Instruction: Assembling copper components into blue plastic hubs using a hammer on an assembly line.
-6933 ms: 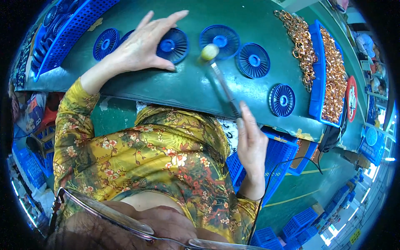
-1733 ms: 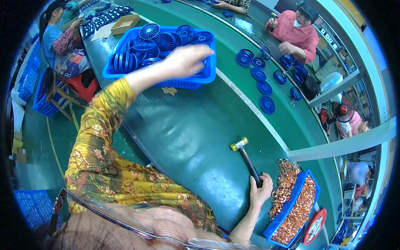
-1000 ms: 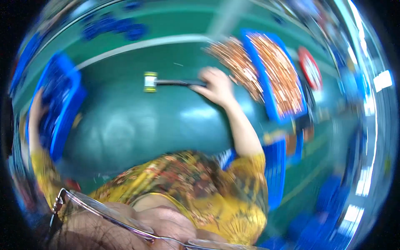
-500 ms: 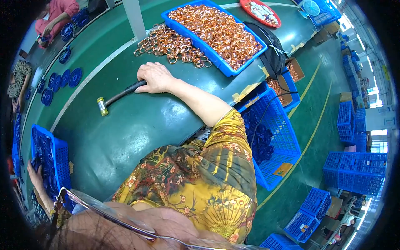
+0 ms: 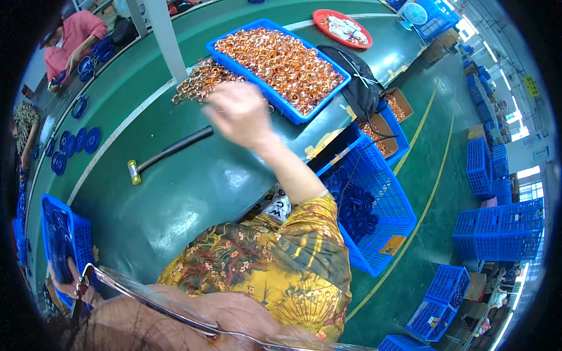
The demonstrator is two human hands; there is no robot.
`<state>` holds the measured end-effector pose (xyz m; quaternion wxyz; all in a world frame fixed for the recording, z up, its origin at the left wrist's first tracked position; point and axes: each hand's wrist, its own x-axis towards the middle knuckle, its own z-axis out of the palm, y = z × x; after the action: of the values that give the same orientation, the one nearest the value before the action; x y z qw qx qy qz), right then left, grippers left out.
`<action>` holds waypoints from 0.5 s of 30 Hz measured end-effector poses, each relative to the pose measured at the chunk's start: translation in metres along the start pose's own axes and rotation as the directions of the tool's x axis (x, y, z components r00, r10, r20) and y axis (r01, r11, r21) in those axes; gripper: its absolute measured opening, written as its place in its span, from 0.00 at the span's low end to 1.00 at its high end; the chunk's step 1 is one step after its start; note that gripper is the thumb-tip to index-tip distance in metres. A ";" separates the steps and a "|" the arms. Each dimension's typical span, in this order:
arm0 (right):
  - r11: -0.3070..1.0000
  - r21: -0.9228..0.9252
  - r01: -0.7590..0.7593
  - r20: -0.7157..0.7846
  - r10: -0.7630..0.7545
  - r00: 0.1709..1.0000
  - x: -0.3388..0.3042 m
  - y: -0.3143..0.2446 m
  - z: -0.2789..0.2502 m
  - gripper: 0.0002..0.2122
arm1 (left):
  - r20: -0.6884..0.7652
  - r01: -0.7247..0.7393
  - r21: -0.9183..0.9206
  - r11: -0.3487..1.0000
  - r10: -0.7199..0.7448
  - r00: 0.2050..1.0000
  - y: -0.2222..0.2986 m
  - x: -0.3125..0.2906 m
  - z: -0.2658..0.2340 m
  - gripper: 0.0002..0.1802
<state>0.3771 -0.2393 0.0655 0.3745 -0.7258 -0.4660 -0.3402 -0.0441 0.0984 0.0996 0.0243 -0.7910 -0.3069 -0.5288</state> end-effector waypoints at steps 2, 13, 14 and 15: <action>0.963 -0.232 -0.140 -0.229 0.086 0.970 -0.009 0.027 -0.046 0.10 | 0.059 0.055 -0.112 0.992 -0.049 0.997 0.027 -0.026 0.000 0.29; 0.296 -0.564 -0.771 -0.351 0.759 0.548 -0.155 0.253 -0.190 0.26 | 0.056 0.283 -0.334 0.899 -0.281 0.958 0.036 -0.091 0.023 0.31; 0.219 -0.584 -0.782 -0.359 0.794 0.491 -0.143 0.249 -0.186 0.23 | 0.049 0.295 -0.330 0.897 -0.296 0.954 0.037 -0.093 0.024 0.32; 0.185 -0.628 -0.756 -0.341 0.808 0.481 -0.132 0.247 -0.187 0.22 | 0.044 0.296 -0.326 0.898 -0.298 0.953 0.042 -0.093 0.026 0.32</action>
<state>0.5358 -0.5263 -0.0107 0.1647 -0.9512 0.1294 -0.2268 -0.0252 0.0312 0.0207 -0.1879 -0.7258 -0.3313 -0.5729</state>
